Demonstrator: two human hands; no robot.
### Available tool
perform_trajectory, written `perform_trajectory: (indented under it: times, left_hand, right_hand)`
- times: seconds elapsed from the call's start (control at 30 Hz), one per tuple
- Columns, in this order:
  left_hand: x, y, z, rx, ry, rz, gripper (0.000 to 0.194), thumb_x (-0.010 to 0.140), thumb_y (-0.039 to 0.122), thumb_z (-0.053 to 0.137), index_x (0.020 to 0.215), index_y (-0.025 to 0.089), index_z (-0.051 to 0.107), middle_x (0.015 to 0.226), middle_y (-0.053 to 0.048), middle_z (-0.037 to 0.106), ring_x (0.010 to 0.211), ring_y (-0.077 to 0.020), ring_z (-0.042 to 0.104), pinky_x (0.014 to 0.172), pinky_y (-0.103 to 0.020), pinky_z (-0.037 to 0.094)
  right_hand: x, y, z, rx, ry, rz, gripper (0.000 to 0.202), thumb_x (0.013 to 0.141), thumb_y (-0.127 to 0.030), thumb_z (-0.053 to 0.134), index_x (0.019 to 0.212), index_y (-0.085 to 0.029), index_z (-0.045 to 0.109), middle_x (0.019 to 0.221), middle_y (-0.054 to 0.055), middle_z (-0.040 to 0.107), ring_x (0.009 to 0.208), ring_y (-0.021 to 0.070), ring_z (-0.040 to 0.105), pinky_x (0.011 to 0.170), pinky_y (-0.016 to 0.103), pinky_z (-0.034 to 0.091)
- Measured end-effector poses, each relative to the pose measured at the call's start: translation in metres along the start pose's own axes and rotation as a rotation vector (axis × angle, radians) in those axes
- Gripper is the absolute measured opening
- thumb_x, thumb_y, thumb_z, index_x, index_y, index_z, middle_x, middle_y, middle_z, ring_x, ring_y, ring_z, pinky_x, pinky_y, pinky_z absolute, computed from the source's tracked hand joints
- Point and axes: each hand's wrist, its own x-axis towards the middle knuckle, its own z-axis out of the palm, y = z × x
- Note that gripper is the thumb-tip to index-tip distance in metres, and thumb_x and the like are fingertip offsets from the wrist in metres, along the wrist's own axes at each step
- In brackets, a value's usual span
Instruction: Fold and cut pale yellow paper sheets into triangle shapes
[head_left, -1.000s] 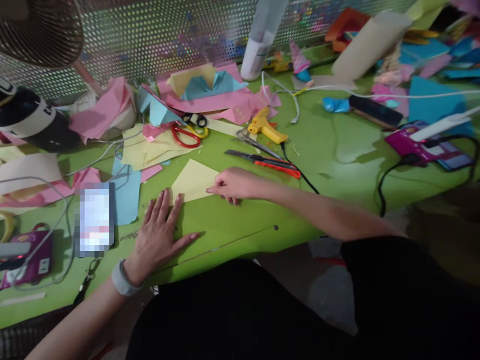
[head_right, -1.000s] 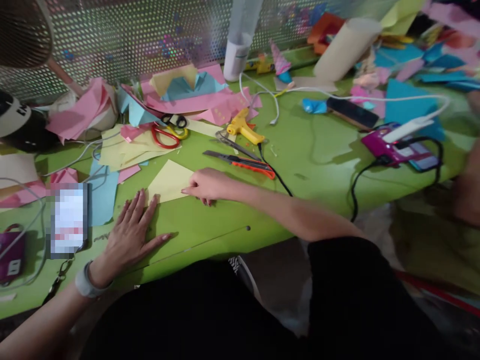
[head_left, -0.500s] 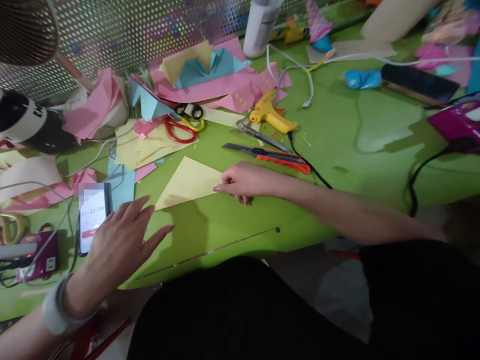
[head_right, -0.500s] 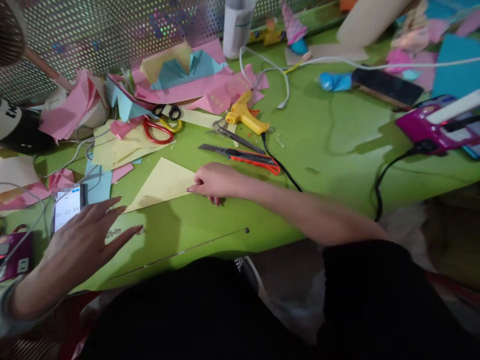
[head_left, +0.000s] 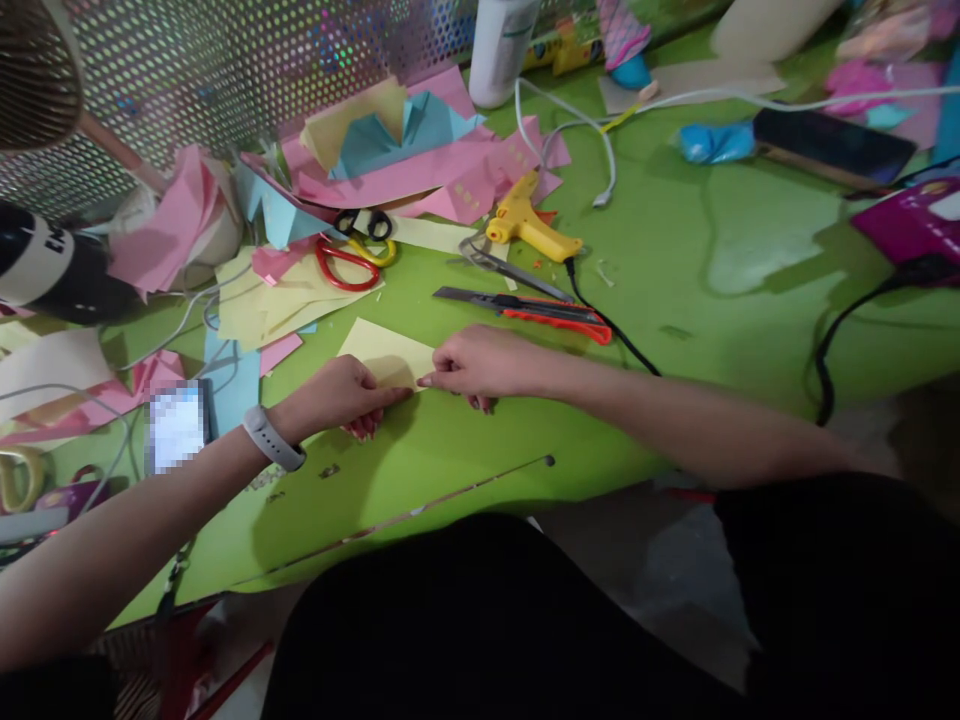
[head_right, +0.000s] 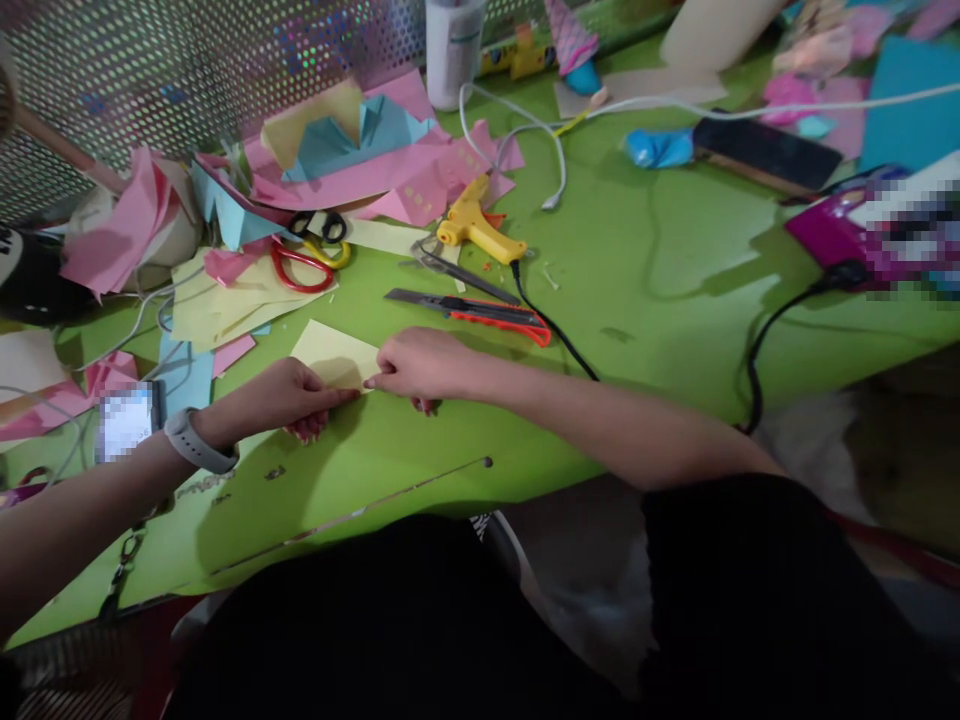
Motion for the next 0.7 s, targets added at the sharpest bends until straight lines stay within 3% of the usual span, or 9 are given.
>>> perform_trajectory:
  times: [0.23,0.5,0.7]
  left_hand:
    - [-0.007,-0.029,-0.011,0.048,0.006,-0.065,0.063,0.073,0.073,0.067,0.046,0.016,0.062,0.046,-0.007,0.063,0.040,-0.0144,0.059,0.045,-0.025,0.047]
    - [-0.048,-0.072,-0.031,0.109,0.072,-0.237,0.064,0.072,0.076,0.065,0.045,0.018,0.064,0.048,-0.009,0.064,0.040,-0.0155,0.056,0.045,-0.026,0.043]
    - [-0.063,-0.095,-0.038,0.170,0.111,-0.252,0.064,0.073,0.077,0.061,0.048,0.019,0.068,0.048,-0.009,0.063,0.041,-0.0160,0.055,0.047,-0.027,0.042]
  right_hand:
    - [0.001,0.004,0.003,-0.015,0.039,-0.035,0.040,0.093,-0.045,0.057,0.063,-0.018,0.060,0.047,-0.002,0.063,0.045,0.0124,0.064,0.060,0.028,0.046]
    - [0.000,0.006,0.006,0.018,0.033,-0.029,0.043,0.092,-0.048,0.057,0.061,-0.018,0.059,0.048,-0.001,0.063,0.042,0.0126,0.062,0.057,0.029,0.046]
    - [0.001,0.010,0.009,0.016,0.051,-0.045,0.045,0.090,-0.053,0.058,0.061,-0.019,0.057,0.051,0.000,0.065,0.043,0.0139,0.062,0.055,0.029,0.046]
